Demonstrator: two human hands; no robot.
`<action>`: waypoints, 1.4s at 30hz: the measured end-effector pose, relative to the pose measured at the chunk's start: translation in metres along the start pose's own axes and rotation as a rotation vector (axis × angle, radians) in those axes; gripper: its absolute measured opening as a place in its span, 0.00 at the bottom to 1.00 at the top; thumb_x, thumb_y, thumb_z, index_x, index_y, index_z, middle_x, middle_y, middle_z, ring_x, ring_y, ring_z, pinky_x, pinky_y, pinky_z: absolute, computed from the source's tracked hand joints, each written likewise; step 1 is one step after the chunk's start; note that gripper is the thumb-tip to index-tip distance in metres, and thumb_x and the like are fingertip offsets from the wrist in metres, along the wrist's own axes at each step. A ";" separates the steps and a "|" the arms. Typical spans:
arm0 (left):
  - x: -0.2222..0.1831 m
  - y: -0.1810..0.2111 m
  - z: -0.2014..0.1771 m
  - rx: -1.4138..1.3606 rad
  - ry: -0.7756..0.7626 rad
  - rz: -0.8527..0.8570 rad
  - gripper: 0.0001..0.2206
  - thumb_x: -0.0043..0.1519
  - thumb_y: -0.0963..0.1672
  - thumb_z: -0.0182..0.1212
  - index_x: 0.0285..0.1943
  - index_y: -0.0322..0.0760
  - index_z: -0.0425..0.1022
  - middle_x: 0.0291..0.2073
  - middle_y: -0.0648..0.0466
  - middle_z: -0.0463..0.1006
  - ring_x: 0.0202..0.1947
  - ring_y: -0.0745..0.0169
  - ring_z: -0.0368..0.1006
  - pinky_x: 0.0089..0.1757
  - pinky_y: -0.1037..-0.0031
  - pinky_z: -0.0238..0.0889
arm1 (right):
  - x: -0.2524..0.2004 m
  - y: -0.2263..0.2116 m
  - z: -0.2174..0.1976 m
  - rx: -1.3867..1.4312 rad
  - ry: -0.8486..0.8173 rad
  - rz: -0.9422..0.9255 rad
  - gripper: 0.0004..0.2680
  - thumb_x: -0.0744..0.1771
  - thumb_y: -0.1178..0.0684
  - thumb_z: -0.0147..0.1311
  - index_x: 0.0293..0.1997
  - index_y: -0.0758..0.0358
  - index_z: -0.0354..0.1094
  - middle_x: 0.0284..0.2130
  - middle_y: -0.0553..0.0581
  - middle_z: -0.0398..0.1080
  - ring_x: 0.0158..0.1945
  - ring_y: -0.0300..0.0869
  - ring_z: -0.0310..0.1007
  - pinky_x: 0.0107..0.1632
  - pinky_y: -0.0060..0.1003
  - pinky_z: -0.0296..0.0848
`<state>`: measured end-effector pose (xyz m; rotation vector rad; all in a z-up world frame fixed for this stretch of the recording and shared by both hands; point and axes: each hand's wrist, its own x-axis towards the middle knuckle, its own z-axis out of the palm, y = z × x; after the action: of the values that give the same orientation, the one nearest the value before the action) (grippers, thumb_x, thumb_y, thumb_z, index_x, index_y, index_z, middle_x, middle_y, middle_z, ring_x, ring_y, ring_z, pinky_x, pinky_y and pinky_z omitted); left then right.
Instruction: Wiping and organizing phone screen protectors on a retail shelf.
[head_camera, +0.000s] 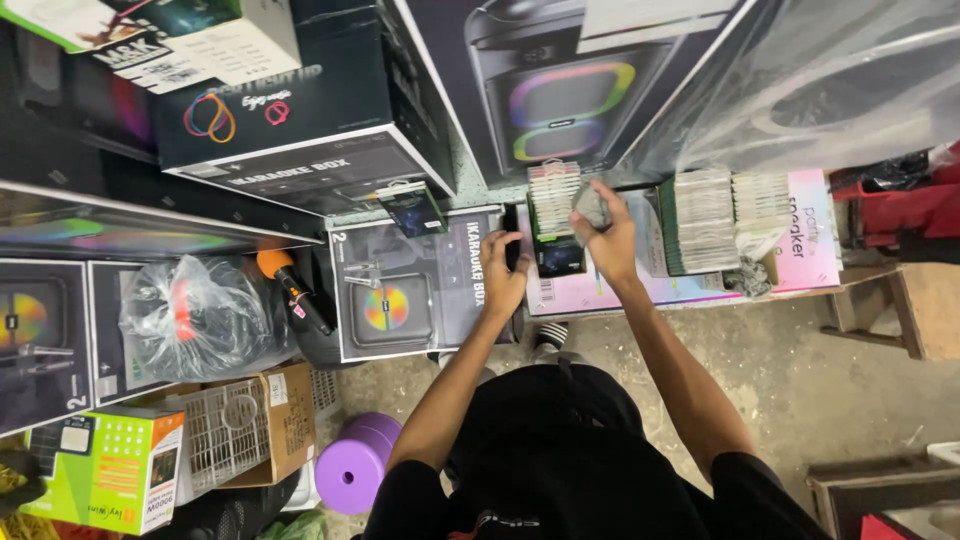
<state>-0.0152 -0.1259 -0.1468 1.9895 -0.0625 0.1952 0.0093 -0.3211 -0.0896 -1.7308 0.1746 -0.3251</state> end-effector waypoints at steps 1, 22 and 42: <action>0.003 -0.002 -0.008 0.001 0.010 0.001 0.19 0.54 0.37 0.66 0.56 0.42 0.74 0.58 0.44 0.68 0.63 0.42 0.63 0.63 0.60 0.56 | -0.002 -0.004 0.011 0.002 -0.007 -0.006 0.21 0.64 0.59 0.66 0.65 0.58 0.66 0.57 0.57 0.68 0.60 0.43 0.68 0.61 0.35 0.68; 0.091 -0.130 -0.175 -0.064 -0.006 -0.143 0.34 0.58 0.39 0.68 0.75 0.35 0.59 0.68 0.36 0.68 0.67 0.45 0.65 0.62 0.65 0.58 | -0.020 0.009 0.251 -0.187 -0.432 -0.054 0.34 0.65 0.52 0.64 0.77 0.67 0.42 0.62 0.71 0.66 0.65 0.52 0.68 0.63 0.39 0.66; 0.086 -0.049 -0.177 -0.727 -0.290 -0.252 0.24 0.70 0.43 0.58 0.74 0.45 0.55 0.45 0.53 0.75 0.43 0.69 0.68 0.43 0.77 0.63 | -0.008 0.014 0.200 0.119 -0.227 0.157 0.15 0.69 0.54 0.55 0.64 0.62 0.63 0.42 0.54 0.73 0.40 0.32 0.70 0.42 0.30 0.72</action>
<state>0.0568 0.0588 -0.1057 1.2695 -0.0574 -0.2539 0.0648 -0.1343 -0.1360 -1.6116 0.1219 -0.0228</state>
